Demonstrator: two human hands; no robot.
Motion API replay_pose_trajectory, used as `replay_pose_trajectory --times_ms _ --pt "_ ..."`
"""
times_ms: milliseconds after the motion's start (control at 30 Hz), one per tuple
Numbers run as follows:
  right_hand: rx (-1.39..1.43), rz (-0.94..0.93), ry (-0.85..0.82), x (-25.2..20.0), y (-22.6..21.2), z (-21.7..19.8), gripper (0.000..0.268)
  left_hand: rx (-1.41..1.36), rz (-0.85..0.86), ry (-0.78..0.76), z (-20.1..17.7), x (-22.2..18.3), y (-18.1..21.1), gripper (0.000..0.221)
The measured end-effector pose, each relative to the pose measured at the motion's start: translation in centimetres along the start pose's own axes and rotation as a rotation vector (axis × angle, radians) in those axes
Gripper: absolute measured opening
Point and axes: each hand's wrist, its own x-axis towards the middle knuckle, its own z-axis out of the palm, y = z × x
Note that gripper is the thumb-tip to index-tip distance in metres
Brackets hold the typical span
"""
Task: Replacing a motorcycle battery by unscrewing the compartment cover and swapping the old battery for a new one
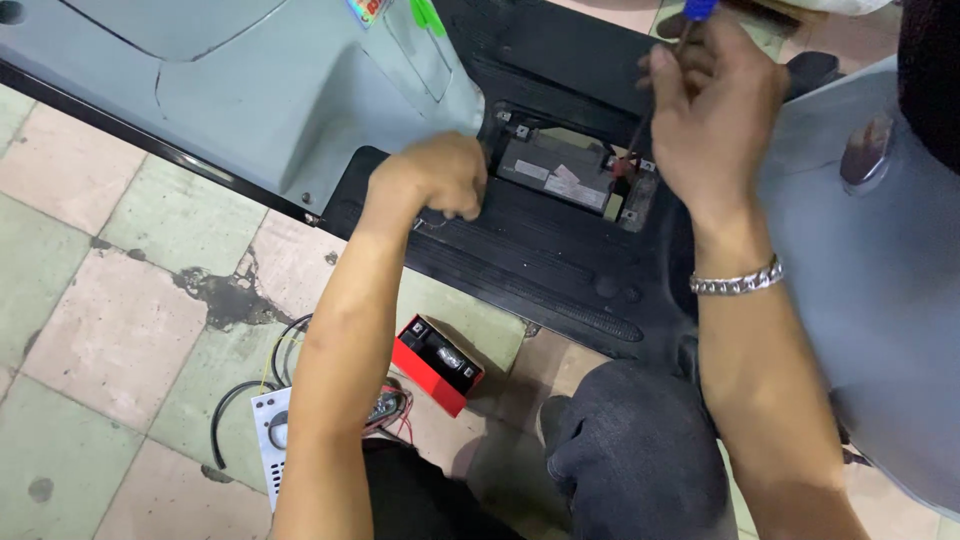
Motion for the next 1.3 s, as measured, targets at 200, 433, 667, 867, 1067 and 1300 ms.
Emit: replay_pose_trajectory --times_ms 200,433,667,867,1067,1300 --pt "-0.075 -0.074 0.068 -0.5 0.0 -0.5 0.004 0.155 -0.111 -0.04 0.1 -0.8 0.9 0.025" --pt "0.006 0.063 0.132 -0.6 2.3 0.2 0.008 0.266 -0.169 0.004 0.5 1.2 1.4 0.056" --pt "-0.051 -0.021 0.149 -0.7 1.4 0.5 0.007 0.235 -0.146 -0.029 0.4 1.3 1.2 0.033" --pt "0.009 0.07 0.12 -1.1 3.3 1.4 0.013 0.259 -0.098 0.022 0.4 1.3 1.1 0.04" --pt "0.034 0.016 0.138 -1.0 3.3 1.4 0.008 0.314 -0.065 0.224 0.0 2.2 2.7 0.045" --pt "-0.086 0.064 0.257 -0.5 5.2 2.0 0.018 -0.305 0.519 0.72 2.9 9.3 6.5 0.036"
